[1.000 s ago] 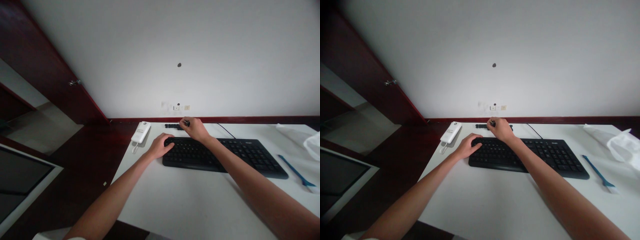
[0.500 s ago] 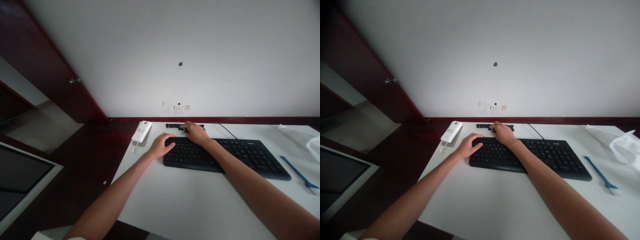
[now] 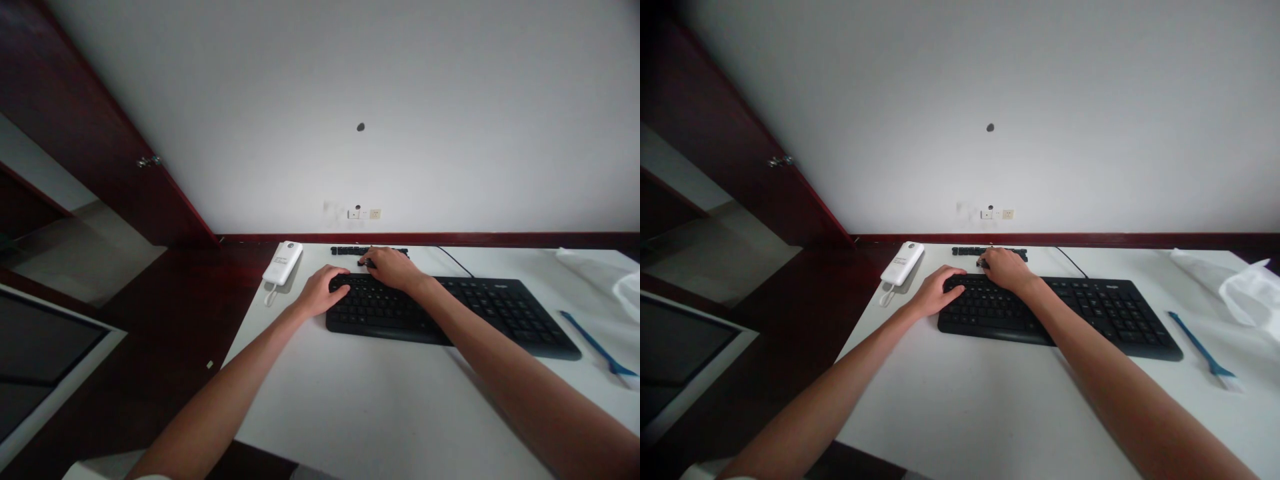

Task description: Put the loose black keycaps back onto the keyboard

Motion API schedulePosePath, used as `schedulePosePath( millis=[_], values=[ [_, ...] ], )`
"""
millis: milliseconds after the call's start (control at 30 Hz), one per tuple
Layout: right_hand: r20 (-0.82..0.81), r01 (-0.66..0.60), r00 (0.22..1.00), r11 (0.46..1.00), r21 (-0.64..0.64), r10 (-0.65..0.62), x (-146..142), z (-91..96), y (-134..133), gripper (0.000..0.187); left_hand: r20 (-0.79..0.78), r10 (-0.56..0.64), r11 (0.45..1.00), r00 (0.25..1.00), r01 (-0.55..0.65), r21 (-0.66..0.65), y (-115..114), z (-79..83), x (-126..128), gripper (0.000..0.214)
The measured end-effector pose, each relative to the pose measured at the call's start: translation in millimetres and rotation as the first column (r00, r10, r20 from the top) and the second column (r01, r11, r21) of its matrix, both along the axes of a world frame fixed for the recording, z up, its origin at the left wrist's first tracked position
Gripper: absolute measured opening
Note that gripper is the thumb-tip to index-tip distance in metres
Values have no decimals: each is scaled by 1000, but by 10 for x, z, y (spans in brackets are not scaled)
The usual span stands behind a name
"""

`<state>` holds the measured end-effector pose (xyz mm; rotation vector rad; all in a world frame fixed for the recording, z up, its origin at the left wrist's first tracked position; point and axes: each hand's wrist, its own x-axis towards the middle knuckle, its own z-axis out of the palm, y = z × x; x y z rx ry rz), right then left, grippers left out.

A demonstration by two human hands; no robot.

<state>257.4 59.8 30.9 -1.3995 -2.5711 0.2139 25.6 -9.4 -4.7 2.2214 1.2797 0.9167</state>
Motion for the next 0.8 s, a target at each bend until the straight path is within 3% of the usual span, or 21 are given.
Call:
schedulePosePath(
  millis=[233, 800],
  values=[
    [-11, -12, 1000, 1000, 11, 12, 29, 100, -14, 29, -2, 4, 1000, 1000, -4, -1, -6, -1, 3, 30],
    [-48, -46, 998, 999, 0, 46, 11, -70, 78, 26, -11, -9, 1000, 1000, 10, 29, 16, -45, -8, 29]
  ],
)
